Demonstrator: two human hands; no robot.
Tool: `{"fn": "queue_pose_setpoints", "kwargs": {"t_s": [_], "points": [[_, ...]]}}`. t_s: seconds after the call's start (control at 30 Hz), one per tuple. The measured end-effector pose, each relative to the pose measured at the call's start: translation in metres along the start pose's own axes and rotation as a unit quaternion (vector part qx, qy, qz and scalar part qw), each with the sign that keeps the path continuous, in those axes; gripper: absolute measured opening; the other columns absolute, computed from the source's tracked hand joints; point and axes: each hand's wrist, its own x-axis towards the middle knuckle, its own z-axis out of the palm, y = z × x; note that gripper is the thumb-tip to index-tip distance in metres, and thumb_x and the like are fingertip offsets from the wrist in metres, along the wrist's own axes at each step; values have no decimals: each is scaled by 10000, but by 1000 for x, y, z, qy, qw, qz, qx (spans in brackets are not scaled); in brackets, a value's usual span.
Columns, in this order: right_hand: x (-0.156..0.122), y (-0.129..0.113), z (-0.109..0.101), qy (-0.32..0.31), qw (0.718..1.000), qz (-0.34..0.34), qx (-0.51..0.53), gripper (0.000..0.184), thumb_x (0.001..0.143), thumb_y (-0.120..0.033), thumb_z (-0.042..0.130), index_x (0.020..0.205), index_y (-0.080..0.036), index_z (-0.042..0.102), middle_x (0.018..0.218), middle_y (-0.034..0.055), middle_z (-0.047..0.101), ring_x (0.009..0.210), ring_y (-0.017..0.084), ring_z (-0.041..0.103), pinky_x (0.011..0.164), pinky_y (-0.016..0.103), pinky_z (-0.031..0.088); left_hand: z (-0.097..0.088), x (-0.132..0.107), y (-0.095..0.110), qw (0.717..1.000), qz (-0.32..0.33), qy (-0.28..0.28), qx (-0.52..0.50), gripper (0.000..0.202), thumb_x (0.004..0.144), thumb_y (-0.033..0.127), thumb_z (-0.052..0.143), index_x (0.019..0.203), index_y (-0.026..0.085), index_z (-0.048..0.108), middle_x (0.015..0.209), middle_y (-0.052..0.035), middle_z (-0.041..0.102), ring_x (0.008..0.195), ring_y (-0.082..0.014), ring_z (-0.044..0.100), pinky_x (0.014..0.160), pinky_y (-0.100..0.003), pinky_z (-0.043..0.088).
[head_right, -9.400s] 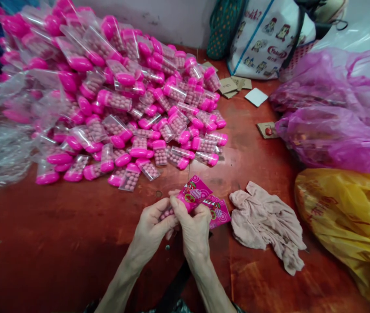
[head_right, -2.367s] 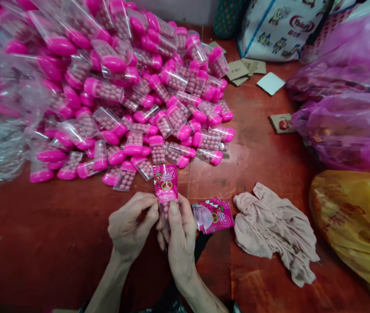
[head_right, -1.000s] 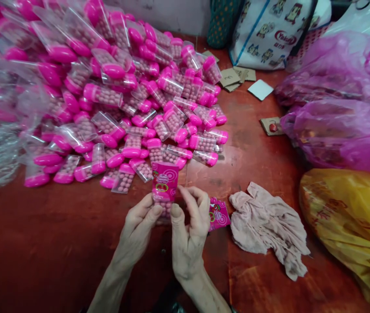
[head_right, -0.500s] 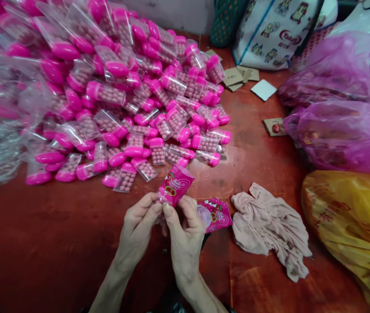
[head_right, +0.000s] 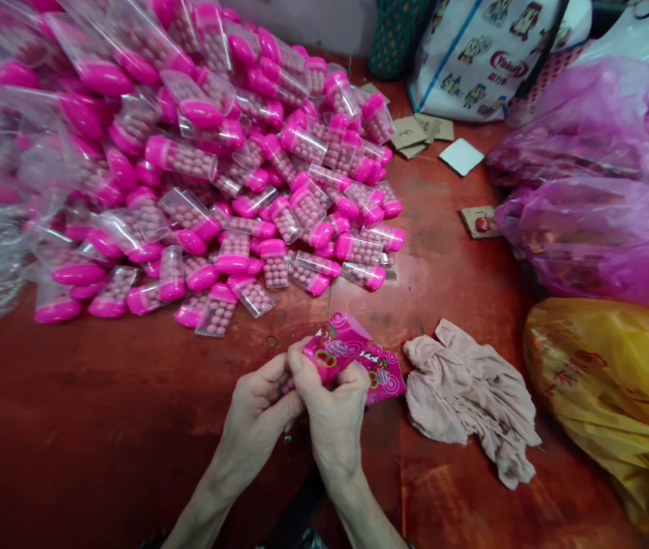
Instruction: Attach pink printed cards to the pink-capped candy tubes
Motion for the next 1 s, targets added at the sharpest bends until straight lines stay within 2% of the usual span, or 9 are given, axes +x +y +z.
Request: {"fn": "queue_pose_setpoints", "kwargs": {"t_s": [0.07,0.17,0.33,0.43,0.53,0.67,0.77,0.9,1.0], "points": [[-2,4,0,19,999,-18,-40,193,639,-308,726,584,-139,649,485,-21,579,459,120,528,476,247,459,1,1,0,1000,4,2,-17,307,747,198,600,1052,166,603,827,-14,633,725,-144,570,737,-259,463],[-4,6,0,14,999,-11,-48,176,645,-309,723,655,-139,679,550,-2,630,505,140,565,515,261,478,2,3,-1,1000,7,6,-16,274,750,201,592,1020,162,618,823,-15,635,750,-155,573,735,-257,460],[0,-4,-1,-63,993,39,89,246,630,-278,742,844,-165,696,814,47,704,707,178,638,650,288,518,-3,6,1,1000,-4,-10,10,97,770,171,567,855,148,608,657,19,552,589,-94,508,561,-191,426],[8,-10,-6,-60,986,46,151,204,674,-324,707,808,-171,688,757,30,693,594,133,606,534,239,497,-5,7,2,997,-39,-61,-20,145,783,198,558,921,152,568,619,24,534,494,-73,462,448,-171,369],[15,-11,-8,-50,989,42,135,180,691,-312,697,784,-159,686,642,3,657,486,94,539,438,197,447,-4,6,1,993,-49,-90,-63,297,805,210,525,1095,161,482,725,-20,579,520,-87,502,414,-173,355],[11,-6,-3,-61,990,63,114,161,683,-305,701,714,-153,656,548,-29,602,358,65,459,293,164,348,-1,3,0,997,-12,-40,-63,417,820,184,503,1213,201,366,722,3,553,494,-71,481,405,-167,344],[2,-1,3,-91,984,90,126,183,703,-323,681,676,-148,636,527,-35,584,326,57,442,269,159,342,-2,2,2,999,-6,-3,-45,494,828,192,507,1275,245,304,734,20,536,475,-54,447,415,-166,347],[-1,0,2,-122,978,86,145,175,725,-304,670,671,-144,623,532,-33,576,333,48,429,291,157,366,-4,4,4,998,-13,-24,-49,472,828,222,520,1269,240,353,761,4,541,525,-75,487,426,-176,362],[4,-2,-2,-154,977,90,116,165,731,-307,667,703,-149,626,538,-40,565,321,29,376,279,142,306,-6,6,4,994,-17,-46,-95,458,817,231,537,1252,228,394,830,-25,570,586,-98,524,477,-200,414]]}}
